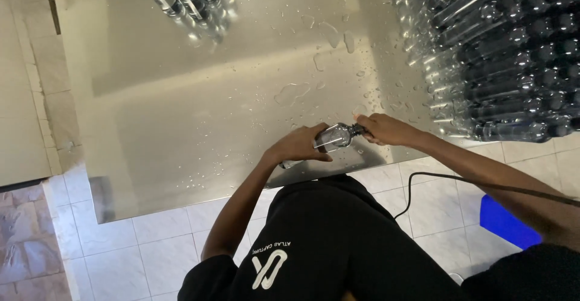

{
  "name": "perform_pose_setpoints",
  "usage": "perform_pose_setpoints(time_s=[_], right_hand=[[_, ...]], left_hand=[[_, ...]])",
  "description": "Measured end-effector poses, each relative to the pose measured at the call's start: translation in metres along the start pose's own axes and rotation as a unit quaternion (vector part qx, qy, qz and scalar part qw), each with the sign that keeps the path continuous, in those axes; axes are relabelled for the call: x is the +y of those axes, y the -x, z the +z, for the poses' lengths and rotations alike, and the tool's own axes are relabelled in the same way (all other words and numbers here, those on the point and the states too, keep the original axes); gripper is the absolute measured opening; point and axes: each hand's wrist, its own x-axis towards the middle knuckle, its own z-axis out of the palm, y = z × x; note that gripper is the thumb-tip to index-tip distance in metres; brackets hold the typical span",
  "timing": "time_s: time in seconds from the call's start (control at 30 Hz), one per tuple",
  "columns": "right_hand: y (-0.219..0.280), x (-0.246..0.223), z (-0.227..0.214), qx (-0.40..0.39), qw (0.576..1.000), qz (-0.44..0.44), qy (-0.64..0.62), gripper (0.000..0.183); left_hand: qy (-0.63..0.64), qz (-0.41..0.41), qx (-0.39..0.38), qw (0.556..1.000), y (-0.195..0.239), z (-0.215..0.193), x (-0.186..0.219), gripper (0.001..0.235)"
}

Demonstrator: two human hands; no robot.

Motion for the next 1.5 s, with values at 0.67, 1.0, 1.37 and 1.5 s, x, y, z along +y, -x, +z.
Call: perform_pose_setpoints(time_s=[0.67, 1.0, 1.37, 1.5], right_hand=[[0.032, 0.037, -0.009, 0.051, 0.982, -0.062, 0.174, 0.074], [0.037, 0.040, -0.028, 0.369, 0.644, -0.501, 0.446, 0.057], [-0.025, 0.169, -0.016, 0.225, 0.970, -0.060, -0.074, 0.058], [-0.023, 0.204, -0.012, -0.016, 0.961, 0.120, -0.248, 0.033]], left_hand=[[0.062, -0.041, -0.107, 0.991, -0.049, 0.004, 0.018, 0.098], [0.466, 0.043, -0.399, 0.789, -0.084, 0.042, 0.002, 0.059], [0.013, -0.091, -0.082, 0.992, -0.164, 0.031, 0.032, 0.115], [-0.601, 0.115, 0.139, 0.778, -0.187, 0.070, 0.023, 0.059]])
